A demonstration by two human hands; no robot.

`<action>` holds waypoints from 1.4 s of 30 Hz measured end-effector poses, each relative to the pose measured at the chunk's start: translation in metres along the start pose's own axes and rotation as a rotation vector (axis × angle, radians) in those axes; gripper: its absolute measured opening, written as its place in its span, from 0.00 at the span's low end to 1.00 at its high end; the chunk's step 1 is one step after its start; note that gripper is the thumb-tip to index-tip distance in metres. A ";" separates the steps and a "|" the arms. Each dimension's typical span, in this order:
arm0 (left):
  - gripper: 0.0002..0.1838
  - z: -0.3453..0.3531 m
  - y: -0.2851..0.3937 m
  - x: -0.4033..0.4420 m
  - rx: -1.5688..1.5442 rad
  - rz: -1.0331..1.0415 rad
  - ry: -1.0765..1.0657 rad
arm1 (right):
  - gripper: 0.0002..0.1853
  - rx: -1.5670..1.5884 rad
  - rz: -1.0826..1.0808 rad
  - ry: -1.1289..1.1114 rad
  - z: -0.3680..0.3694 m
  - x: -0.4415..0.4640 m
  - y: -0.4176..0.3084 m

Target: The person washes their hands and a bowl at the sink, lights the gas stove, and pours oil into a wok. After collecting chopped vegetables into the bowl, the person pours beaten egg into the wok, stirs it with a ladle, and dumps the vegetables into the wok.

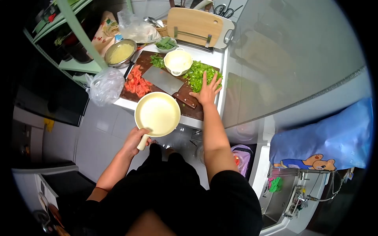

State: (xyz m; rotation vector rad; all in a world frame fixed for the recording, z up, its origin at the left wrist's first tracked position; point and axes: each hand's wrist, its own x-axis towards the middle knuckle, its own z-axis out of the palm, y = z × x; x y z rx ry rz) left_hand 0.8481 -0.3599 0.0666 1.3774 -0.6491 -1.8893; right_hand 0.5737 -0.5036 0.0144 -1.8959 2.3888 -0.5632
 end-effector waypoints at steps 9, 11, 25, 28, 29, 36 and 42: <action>0.17 0.005 0.035 0.058 0.157 -0.075 -0.142 | 0.53 -0.149 0.041 -0.438 0.005 0.057 0.010; 0.17 0.010 0.036 0.073 0.127 -0.062 -0.156 | 0.42 -0.100 -0.007 -0.309 0.010 0.049 0.012; 0.16 0.038 0.031 0.121 0.124 -0.100 -0.169 | 0.26 0.269 -0.023 0.042 -0.012 0.038 0.008; 0.15 0.045 0.032 0.126 0.133 -0.106 -0.183 | 0.25 0.428 -0.154 -0.049 -0.035 0.022 -0.023; 0.14 0.047 0.032 0.127 0.138 -0.106 -0.190 | 0.25 0.372 -0.192 -0.097 -0.039 0.013 -0.035; 0.13 0.052 0.024 0.134 0.099 -0.107 -0.230 | 0.27 0.120 -0.370 -0.333 -0.024 -0.018 -0.068; 0.12 0.049 0.024 0.131 0.035 -0.095 -0.208 | 0.31 0.064 -0.482 -0.396 -0.039 -0.012 -0.064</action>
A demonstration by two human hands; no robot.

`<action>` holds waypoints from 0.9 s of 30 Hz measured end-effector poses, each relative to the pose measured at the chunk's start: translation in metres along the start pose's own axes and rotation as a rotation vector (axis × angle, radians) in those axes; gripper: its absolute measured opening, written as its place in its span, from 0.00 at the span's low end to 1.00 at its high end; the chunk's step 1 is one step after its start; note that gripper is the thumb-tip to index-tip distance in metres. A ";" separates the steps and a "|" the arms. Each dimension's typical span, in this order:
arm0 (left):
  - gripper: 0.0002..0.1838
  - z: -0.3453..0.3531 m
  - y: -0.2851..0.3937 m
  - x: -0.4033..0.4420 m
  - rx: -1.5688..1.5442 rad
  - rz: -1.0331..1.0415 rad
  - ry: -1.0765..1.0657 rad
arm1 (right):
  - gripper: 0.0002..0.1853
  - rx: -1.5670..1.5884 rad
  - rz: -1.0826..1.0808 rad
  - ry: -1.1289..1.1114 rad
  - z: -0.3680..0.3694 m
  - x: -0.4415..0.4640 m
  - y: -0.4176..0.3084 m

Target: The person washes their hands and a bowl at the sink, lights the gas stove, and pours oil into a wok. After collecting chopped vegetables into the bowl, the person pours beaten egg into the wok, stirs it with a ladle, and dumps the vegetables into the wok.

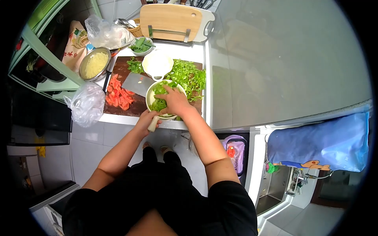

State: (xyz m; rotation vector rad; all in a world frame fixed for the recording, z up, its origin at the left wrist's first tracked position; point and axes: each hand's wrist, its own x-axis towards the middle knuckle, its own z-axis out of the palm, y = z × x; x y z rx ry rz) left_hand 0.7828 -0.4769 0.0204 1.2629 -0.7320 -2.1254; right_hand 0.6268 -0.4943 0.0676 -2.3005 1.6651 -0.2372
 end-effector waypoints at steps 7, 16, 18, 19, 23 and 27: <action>0.11 0.001 0.001 -0.007 -0.088 -0.057 0.014 | 0.13 0.289 0.049 0.298 -0.036 -0.001 0.010; 0.17 -0.019 -0.007 -0.026 -0.119 -0.033 0.063 | 0.29 0.225 0.411 0.701 0.075 -0.051 0.047; 0.17 -0.021 -0.005 -0.038 -0.111 -0.048 0.092 | 0.37 0.246 0.499 0.605 0.085 -0.044 0.055; 0.17 -0.022 -0.002 -0.044 -0.099 -0.059 0.098 | 0.39 0.211 0.471 0.618 0.084 -0.035 0.063; 0.16 -0.026 0.001 -0.055 -0.075 -0.064 0.114 | 0.51 0.030 0.429 0.555 0.073 -0.005 0.094; 0.15 -0.028 0.005 -0.060 -0.080 -0.055 0.092 | 0.57 -0.053 0.427 0.520 0.060 0.020 0.110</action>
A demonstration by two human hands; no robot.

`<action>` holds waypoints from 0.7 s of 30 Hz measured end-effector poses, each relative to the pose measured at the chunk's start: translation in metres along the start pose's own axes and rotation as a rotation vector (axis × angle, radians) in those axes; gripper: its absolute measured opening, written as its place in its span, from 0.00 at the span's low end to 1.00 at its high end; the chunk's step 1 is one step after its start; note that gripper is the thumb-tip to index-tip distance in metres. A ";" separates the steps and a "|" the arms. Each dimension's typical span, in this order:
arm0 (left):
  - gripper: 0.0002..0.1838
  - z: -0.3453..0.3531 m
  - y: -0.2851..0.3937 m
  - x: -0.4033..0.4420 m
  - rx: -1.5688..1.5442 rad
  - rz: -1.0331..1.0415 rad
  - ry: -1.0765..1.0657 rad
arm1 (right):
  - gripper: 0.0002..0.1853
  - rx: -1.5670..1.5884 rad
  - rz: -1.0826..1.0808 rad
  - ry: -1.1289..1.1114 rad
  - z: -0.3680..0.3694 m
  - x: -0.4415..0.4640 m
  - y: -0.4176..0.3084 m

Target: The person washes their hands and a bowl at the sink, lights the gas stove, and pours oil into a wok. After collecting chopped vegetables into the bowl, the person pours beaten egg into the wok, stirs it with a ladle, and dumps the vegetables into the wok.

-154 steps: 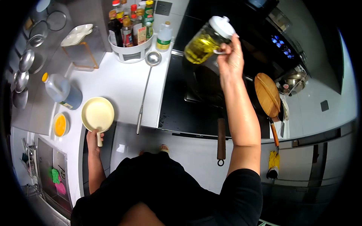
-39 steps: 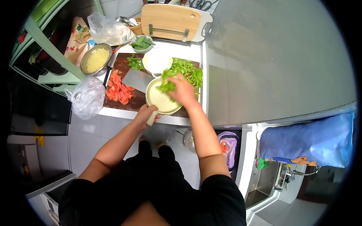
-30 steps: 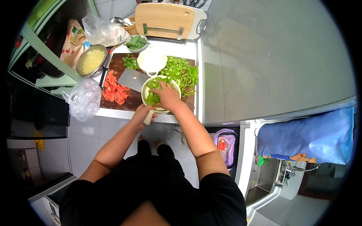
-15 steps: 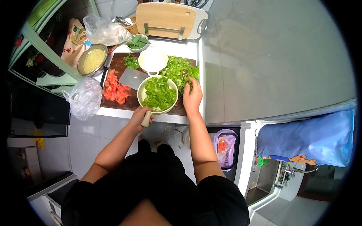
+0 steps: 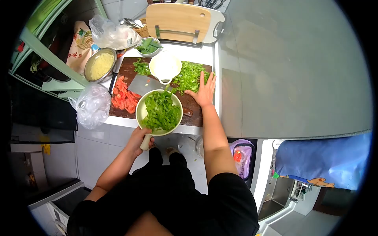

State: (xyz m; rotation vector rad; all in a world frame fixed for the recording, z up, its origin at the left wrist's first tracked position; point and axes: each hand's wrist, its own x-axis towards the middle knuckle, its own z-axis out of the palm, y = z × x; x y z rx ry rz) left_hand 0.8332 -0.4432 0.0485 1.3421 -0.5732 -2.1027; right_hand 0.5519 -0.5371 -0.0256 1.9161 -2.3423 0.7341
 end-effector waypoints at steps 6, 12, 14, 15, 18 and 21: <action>0.15 -0.001 0.001 0.000 -0.019 -0.002 -0.033 | 0.57 0.076 -0.073 -0.207 0.012 0.035 -0.006; 0.15 0.006 -0.002 0.010 0.007 -0.022 -0.037 | 0.41 0.048 -0.161 -0.065 0.023 0.023 -0.017; 0.16 0.009 -0.001 0.013 0.035 -0.029 -0.039 | 0.33 0.059 -0.135 -0.010 0.026 0.017 -0.015; 0.16 0.011 -0.001 0.014 0.031 -0.026 -0.043 | 0.29 0.067 -0.124 0.018 0.025 0.014 -0.016; 0.16 0.015 -0.001 0.017 0.022 -0.021 -0.043 | 0.25 0.132 -0.103 0.093 0.019 0.008 -0.015; 0.16 0.018 -0.001 0.024 0.041 -0.013 -0.025 | 0.22 0.245 -0.060 0.143 0.017 0.010 -0.009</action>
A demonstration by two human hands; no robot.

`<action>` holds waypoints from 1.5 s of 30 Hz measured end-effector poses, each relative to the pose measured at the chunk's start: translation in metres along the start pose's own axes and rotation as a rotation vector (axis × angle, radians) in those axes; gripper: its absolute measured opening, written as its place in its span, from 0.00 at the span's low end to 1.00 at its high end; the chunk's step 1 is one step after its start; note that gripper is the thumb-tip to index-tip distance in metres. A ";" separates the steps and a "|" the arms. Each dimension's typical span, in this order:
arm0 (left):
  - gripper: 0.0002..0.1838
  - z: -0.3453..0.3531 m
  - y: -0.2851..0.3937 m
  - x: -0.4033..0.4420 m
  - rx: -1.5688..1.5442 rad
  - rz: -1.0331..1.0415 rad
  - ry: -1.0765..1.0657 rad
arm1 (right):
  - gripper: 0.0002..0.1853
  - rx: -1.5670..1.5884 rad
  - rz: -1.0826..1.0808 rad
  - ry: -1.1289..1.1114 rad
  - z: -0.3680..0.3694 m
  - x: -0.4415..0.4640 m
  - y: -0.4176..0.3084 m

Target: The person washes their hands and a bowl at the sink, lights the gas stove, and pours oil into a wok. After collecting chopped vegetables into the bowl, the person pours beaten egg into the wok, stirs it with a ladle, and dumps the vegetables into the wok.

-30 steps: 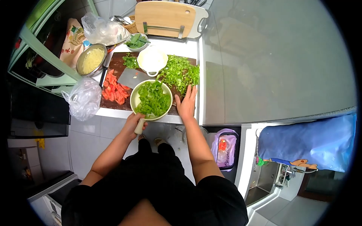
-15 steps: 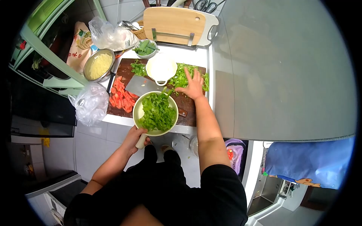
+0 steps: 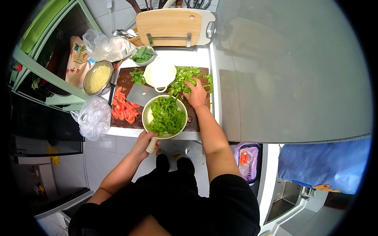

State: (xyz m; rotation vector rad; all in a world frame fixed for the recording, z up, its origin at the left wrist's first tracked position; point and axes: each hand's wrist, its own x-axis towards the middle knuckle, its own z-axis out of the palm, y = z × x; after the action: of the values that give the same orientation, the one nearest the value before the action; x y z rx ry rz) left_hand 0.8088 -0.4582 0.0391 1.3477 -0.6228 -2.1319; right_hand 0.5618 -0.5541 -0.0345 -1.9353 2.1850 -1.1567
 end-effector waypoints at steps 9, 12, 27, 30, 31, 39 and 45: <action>0.16 0.020 0.006 0.022 0.077 0.038 -0.007 | 0.16 0.204 0.026 0.167 -0.028 0.018 0.003; 0.14 0.021 0.001 0.032 0.065 0.052 -0.016 | 0.14 0.344 -0.030 0.122 -0.059 0.022 -0.029; 0.11 0.037 -0.006 0.054 0.058 0.071 -0.109 | 0.21 0.154 -0.256 -0.366 -0.058 -0.028 -0.081; 0.11 0.037 -0.004 0.052 0.058 0.067 -0.074 | 0.26 0.346 -0.212 -0.480 -0.079 -0.020 -0.081; 0.11 0.039 -0.003 0.050 0.057 0.066 -0.074 | 0.28 0.338 -0.195 -0.503 -0.084 -0.019 -0.083; 0.12 0.037 -0.006 0.049 0.003 -0.005 -0.001 | 0.16 0.504 -0.002 -0.357 -0.096 0.003 -0.068; 0.14 0.031 -0.005 0.034 0.034 0.013 -0.025 | 0.23 -0.357 0.180 -0.423 -0.054 0.042 -0.015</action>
State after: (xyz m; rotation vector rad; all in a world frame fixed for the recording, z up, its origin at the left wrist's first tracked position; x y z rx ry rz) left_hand 0.7678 -0.4733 0.0254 1.3342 -0.6788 -2.1398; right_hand 0.5398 -0.5620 0.0318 -1.8218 2.3647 -0.3065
